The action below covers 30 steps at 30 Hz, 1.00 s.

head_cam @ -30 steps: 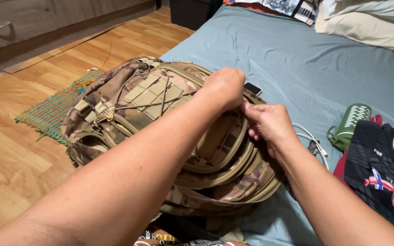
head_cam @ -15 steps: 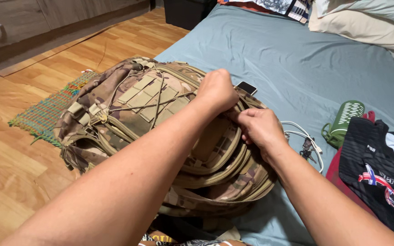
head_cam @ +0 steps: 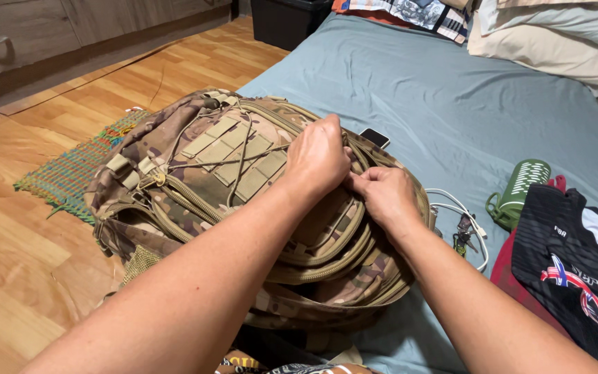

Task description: The person packs a camouflage backpack with daily essentials. They place a blue towel, white socks, a black pouch, a white charger, and a white cable into the main compartment, then add a multi-tool and a watch into a front pocket.

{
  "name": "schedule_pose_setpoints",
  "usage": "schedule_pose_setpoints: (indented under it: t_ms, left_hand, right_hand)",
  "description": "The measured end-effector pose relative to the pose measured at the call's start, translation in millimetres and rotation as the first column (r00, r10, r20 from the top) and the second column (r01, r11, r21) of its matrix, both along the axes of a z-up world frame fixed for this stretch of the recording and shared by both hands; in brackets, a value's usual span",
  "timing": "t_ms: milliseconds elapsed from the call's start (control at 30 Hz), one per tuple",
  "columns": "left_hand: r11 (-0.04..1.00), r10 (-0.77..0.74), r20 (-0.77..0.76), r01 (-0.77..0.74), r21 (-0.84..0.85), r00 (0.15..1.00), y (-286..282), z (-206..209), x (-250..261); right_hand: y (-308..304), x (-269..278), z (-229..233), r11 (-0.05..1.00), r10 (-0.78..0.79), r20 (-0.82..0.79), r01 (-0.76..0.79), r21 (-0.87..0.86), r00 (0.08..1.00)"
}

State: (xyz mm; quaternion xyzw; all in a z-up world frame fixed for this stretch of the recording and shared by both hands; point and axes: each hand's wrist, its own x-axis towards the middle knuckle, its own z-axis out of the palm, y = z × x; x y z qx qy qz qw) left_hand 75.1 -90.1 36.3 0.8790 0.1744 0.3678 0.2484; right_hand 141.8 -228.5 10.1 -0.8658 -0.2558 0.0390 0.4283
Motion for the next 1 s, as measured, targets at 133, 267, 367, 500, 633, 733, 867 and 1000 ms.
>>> schedule_pose_setpoints:
  t_ms: [133, 267, 367, 500, 633, 733, 867, 1000]
  left_hand:
    - [0.998, 0.057, -0.030, -0.056, 0.005, 0.998, 6.7, 5.5, -1.6]
    - [0.989, 0.148, -0.057, -0.148, -0.002, 0.987, 28.0, 12.6, -1.1]
    - [0.981, 0.195, -0.065, -0.194, 0.021, 0.979, 51.9, 16.5, -4.3]
    - [0.956, 0.289, -0.108, -0.292, -0.016, 0.951, 86.6, 20.0, -9.9]
    - [0.943, 0.331, -0.144, -0.331, 0.026, 0.933, 116.4, 19.9, -8.5]
    - [0.932, 0.360, -0.176, -0.361, 0.025, 0.916, 136.1, 18.0, -4.0]
    - [0.880, 0.432, -0.291, -0.469, -0.070, 0.854, 169.9, 21.7, -4.6]
    - [0.801, 0.421, -0.300, -0.506, -0.320, 0.856, 195.9, 6.6, -25.5]
  right_hand:
    - [-0.6, -6.6, 6.8, 0.999, 0.012, -0.065, -0.009, 0.047, 0.998]
    - [-1.1, -7.2, 8.6, 1.000, -0.001, -0.067, 0.003, 0.028, 0.998]
    - [-1.7, -9.1, 8.3, 1.000, -0.004, -0.039, 0.004, 0.017, 0.999]
    - [-3.3, -11.7, 8.0, 1.000, 0.012, -0.052, -0.011, 0.019, 0.999]
    - [-3.9, -11.4, 6.9, 1.000, 0.006, -0.043, -0.006, 0.013, 0.999]
    - [-2.9, -10.0, 5.6, 1.000, 0.015, -0.052, -0.015, 0.015, 0.999]
    - [-4.2, -6.9, 2.5, 1.000, 0.007, -0.024, -0.008, -0.013, 1.000]
    - [-2.8, -4.5, -1.5, 0.999, 0.041, -0.034, -0.041, 0.014, 0.999]
